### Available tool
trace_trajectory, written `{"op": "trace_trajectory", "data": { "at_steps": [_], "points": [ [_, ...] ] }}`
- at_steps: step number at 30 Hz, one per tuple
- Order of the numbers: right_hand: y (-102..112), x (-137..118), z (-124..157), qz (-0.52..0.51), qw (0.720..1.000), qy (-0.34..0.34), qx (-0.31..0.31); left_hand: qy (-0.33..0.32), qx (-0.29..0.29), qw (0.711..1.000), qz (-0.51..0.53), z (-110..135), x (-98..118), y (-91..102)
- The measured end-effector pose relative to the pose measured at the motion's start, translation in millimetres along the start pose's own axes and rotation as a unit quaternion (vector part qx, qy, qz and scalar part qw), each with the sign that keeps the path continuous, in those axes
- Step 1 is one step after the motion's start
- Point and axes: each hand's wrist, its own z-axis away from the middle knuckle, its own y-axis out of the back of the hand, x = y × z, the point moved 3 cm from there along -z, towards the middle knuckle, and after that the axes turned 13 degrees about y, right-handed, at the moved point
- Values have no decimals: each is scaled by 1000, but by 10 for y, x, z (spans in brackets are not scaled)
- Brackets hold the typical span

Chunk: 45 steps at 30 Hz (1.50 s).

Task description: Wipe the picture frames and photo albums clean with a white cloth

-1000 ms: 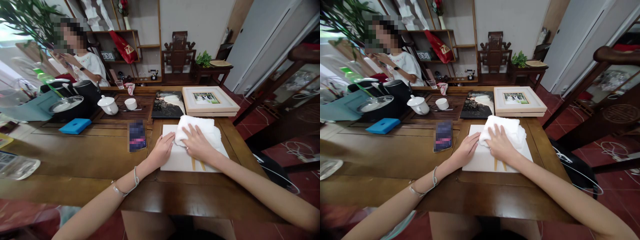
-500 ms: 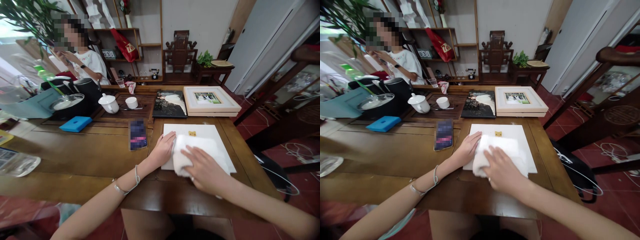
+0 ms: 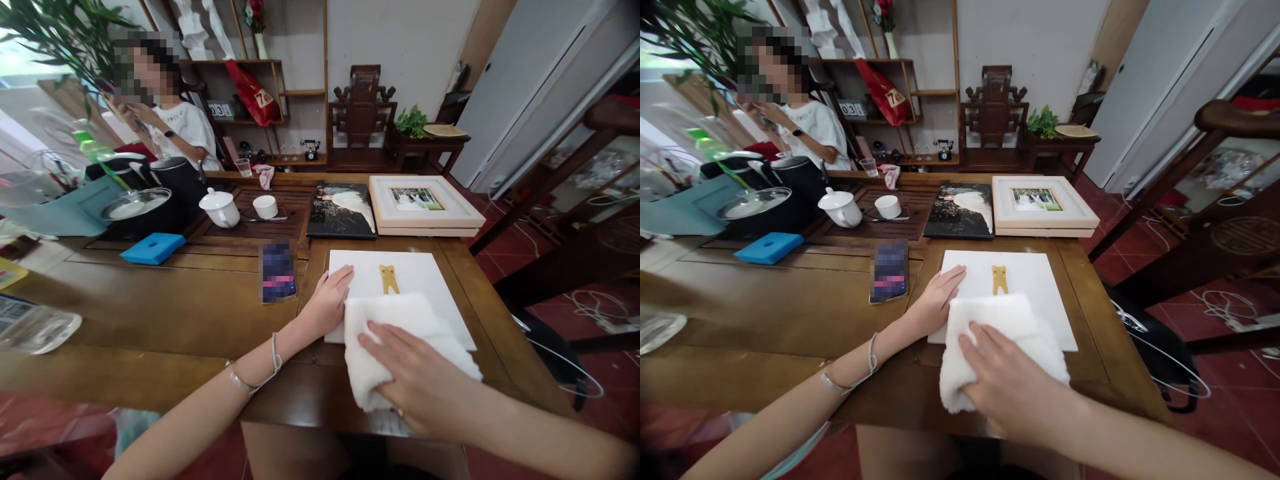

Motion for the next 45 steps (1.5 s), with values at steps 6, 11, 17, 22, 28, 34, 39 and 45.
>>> {"op": "trace_trajectory", "data": {
  "at_steps": [6,11,17,22,28,34,39,45],
  "points": [
    [135,1045,94,-36,986,-161,0,0,14,1000,-2,-7,-13,-37],
    [143,1665,-334,-112,974,-180,86,1,18,1000,2,-20,-17,-34],
    [121,1651,-774,-120,984,-109,67,-16,28,999,1,-37,5,18],
    [61,1650,-296,-69,985,-149,50,-4,19,1000,9,-35,-8,-3],
    [-144,942,63,18,995,-98,30,4,14,1000,8,-23,-10,-13],
    [-4,191,198,-64,998,1,25,-6,4,1000,-3,-20,-11,8],
    [55,933,328,-70,993,-85,37,7,7,1000,-4,-29,-12,10],
    [-124,1429,159,4,980,-189,69,8,3,1000,-5,-32,-6,2]
  ]
}}
